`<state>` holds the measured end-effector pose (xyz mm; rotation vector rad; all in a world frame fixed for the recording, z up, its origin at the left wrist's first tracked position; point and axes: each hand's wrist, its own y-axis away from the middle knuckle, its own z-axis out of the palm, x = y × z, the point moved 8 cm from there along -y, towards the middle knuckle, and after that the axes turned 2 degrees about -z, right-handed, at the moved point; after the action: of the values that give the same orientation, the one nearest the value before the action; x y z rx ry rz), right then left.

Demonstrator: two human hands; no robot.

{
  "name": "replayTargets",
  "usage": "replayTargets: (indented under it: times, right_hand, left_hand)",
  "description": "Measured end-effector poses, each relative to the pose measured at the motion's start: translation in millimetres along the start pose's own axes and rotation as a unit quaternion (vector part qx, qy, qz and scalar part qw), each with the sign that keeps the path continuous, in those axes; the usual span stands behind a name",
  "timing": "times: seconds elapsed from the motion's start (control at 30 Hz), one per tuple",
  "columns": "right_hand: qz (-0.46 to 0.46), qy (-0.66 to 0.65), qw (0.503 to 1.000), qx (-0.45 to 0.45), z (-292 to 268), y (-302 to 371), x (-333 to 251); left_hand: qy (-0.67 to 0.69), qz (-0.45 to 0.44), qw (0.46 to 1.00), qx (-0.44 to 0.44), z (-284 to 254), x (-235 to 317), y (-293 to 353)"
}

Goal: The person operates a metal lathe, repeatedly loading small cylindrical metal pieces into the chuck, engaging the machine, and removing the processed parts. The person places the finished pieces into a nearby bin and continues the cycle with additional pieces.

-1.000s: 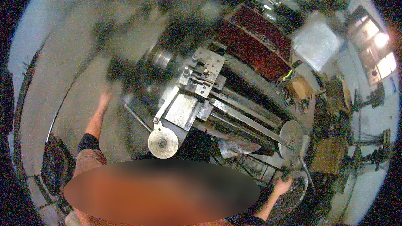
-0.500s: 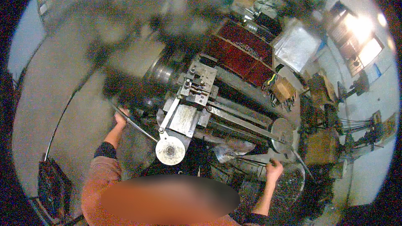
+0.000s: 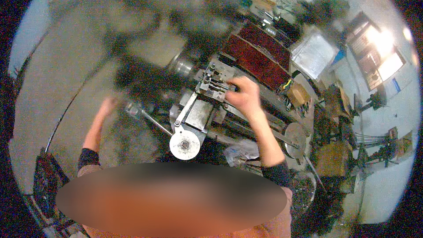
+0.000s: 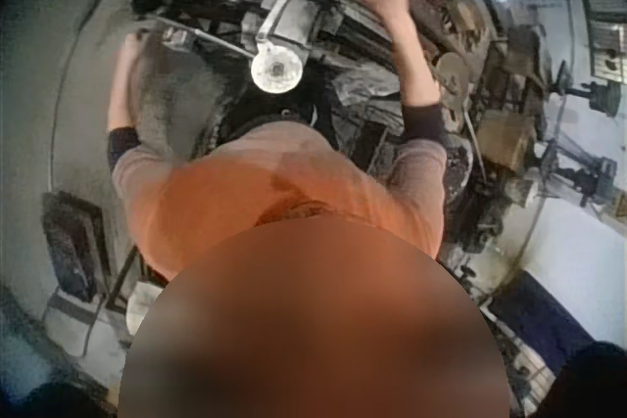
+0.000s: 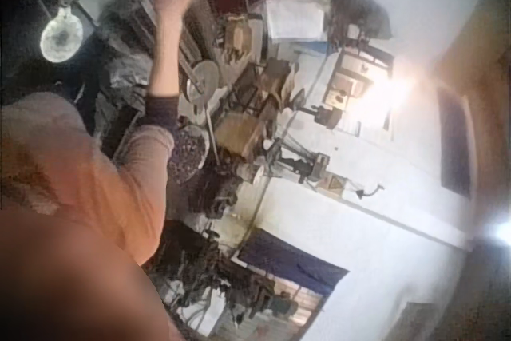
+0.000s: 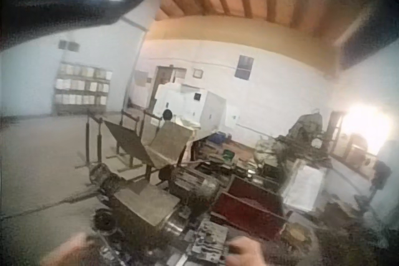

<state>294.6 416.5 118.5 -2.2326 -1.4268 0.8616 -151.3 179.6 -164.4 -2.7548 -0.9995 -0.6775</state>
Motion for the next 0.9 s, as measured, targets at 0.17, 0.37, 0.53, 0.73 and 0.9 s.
replayTargets:
  times: [0.17,0.37,0.53,0.73,0.9]
  right_hand:
    - [-0.086,0.146,0.961,-0.217,126.2,-71.1,-36.6]
    - [0.082,0.185,0.927,-0.315,149.2,-82.9,-15.5]
    - [0.081,0.185,0.925,-0.323,151.6,-79.8,-15.2]
    - [-0.009,0.197,0.949,-0.247,121.1,-73.3,-35.3]
    - [-0.105,-0.224,0.967,-0.055,27.8,14.0,-69.0]
  left_hand:
    - [-0.092,0.044,0.936,0.337,-201.4,-37.5,57.3]
    - [-0.142,-0.308,0.924,0.177,-184.8,-97.4,138.8]
    - [-0.139,-0.302,0.920,0.208,-136.8,-17.3,192.4]
    - [-0.101,-0.218,0.956,0.167,-139.2,41.2,199.2]
    - [-0.075,-0.004,0.983,0.169,-157.4,136.8,186.1]
